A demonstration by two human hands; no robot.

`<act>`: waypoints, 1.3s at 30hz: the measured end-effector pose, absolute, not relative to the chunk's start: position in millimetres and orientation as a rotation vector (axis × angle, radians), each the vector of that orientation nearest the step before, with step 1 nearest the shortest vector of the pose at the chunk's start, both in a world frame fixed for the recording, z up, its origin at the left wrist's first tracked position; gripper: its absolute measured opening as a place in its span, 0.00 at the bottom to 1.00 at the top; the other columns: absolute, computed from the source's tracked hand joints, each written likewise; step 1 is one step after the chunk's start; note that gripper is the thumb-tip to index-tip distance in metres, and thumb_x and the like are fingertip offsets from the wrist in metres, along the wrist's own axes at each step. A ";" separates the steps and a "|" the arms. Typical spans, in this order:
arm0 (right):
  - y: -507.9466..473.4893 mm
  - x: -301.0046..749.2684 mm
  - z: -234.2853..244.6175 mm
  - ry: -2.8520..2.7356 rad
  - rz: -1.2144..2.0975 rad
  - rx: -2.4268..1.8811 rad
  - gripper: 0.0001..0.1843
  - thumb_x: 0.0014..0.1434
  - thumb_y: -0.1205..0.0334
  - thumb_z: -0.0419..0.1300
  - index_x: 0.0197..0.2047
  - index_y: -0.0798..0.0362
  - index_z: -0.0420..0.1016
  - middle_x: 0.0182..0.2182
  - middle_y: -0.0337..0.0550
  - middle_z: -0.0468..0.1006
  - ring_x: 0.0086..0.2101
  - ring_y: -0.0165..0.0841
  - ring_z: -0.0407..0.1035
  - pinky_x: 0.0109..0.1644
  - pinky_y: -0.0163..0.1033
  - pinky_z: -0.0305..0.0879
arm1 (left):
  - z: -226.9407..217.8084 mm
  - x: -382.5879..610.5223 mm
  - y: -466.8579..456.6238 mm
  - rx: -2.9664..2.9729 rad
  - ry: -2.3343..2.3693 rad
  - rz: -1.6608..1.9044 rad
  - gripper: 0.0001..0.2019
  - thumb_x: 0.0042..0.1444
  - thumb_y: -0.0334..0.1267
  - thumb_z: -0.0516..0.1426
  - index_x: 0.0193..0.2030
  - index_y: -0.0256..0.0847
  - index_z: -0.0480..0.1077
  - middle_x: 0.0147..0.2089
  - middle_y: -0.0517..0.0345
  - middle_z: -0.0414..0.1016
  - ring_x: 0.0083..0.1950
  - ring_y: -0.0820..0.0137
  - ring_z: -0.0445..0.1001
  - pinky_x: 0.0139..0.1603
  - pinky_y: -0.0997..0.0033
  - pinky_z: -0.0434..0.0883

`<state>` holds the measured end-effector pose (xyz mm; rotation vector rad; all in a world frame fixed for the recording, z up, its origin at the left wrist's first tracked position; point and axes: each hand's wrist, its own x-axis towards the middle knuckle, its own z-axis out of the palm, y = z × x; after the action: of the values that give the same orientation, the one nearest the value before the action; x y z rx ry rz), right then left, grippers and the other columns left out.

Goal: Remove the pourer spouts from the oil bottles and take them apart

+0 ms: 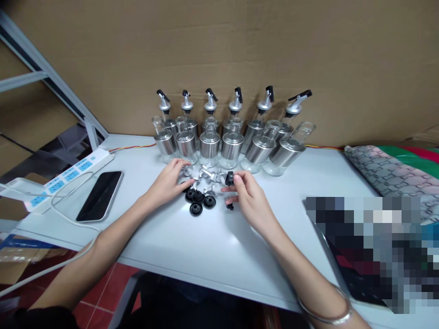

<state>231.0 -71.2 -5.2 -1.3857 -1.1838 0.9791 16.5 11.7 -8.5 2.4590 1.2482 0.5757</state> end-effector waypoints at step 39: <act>-64.3 221.6 11.4 -1.783 0.774 -1.561 0.13 0.60 0.51 0.50 0.34 0.52 0.67 0.27 0.42 0.77 0.27 0.34 0.71 0.29 0.37 0.63 | -1.7 5.3 15.5 2.627 0.970 0.443 0.06 0.61 0.38 0.53 0.37 0.39 0.68 0.35 0.57 0.69 0.35 0.69 0.69 0.37 0.68 0.67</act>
<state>221.6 -64.3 11.4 -1.5607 -1.7827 0.7735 5.3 15.5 -1.7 2.6266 0.9704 0.4426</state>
